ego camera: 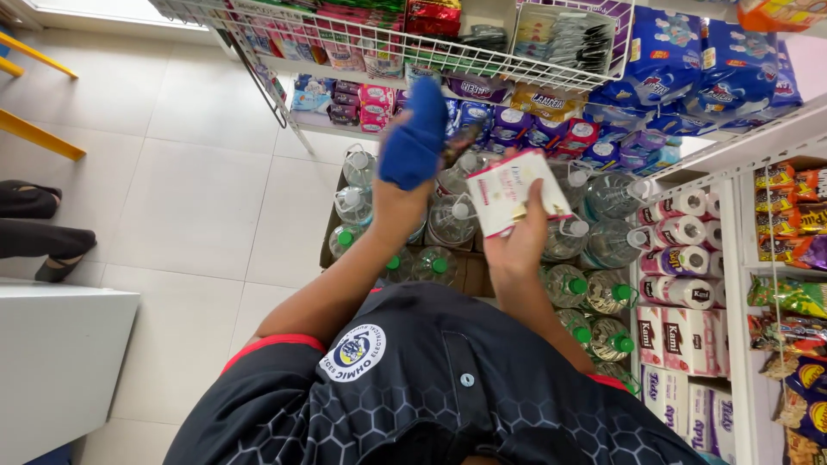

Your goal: The person wipes various small packaged items with a blue cloth and places them onto a wire shelf. They repeatedly reach into a cardboard box to retrieve items, wipe them, and arrange them on the shelf among other products.

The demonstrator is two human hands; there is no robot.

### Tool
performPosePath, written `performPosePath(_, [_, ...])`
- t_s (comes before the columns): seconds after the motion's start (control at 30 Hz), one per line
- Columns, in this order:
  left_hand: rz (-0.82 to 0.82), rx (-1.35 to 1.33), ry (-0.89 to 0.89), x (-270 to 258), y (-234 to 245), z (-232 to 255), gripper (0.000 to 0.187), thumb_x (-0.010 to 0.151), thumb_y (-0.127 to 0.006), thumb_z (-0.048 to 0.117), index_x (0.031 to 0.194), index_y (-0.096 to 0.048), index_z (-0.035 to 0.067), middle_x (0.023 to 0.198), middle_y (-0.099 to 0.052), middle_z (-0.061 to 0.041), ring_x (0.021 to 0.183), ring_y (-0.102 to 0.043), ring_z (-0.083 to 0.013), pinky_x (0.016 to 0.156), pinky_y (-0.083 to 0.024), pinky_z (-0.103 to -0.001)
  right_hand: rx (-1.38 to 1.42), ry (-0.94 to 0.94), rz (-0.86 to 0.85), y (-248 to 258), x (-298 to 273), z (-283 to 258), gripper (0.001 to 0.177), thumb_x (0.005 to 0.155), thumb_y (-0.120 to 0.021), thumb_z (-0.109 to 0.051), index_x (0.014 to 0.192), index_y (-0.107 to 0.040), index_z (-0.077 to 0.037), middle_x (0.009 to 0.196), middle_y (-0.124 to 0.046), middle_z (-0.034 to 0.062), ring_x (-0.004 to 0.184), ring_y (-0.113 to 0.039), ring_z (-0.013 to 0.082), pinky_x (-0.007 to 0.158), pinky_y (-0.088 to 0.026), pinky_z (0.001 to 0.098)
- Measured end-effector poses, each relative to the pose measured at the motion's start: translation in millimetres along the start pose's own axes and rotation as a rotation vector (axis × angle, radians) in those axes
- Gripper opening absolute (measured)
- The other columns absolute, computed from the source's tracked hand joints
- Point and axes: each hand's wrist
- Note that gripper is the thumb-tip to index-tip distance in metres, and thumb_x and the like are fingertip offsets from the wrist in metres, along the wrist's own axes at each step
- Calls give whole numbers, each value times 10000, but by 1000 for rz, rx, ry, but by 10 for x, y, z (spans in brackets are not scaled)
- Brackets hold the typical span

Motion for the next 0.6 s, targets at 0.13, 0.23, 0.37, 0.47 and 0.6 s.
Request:
performPosePath(0.13, [-244,354,-179,-288,-155,163,726,834,-748,55,1514,-496,100,1531,-550,-106,1484,-523,-302,1283,-391,-430,15,-122,13,177,-177,313,558,1083,-462,-432,1505,-447,-68,1432,-597,114,1292,-611,255,1128,-493,457])
performPosePath(0.23, [-466,434,-221,-398,-177,200,783,885,-804,302,1554,-448,105,1658,-366,-170,1597,-262,-428,1317,-218,-539,-27,-166,47,297,-243,388,651,1077,-456,-533,1433,-514,9,1332,-653,107,1185,-655,217,1051,-525,394])
performPosePath(0.37, [-492,354,-174,-447,-141,160,712,975,-652,496,1572,-463,155,1713,-335,-134,1628,-221,-444,1361,-200,-575,-118,-130,-20,454,-206,408,636,1111,-462,-536,1425,-531,12,1281,-662,96,1131,-658,186,1009,-527,361])
performPosePath(0.47, [-480,504,-218,-464,-197,241,707,970,-630,533,1577,-477,204,1725,-317,-126,1607,-238,-441,1352,-205,-580,-94,-162,-38,170,-246,327,635,1103,-436,-549,1436,-516,-13,1291,-650,94,1151,-653,194,1018,-525,367])
performPosePath(0.6, [-407,785,-343,-347,-322,338,716,897,-671,535,1546,-509,280,1701,-290,-124,1545,-308,-455,1266,-259,-576,-60,-192,-22,71,-251,280,588,1030,-447,-489,1434,-484,-63,1368,-626,83,1240,-645,212,1085,-521,385])
Point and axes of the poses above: each hand's wrist, its own x-axis towards the middle knuckle, its own y-axis out of the back of the hand, z = x × y
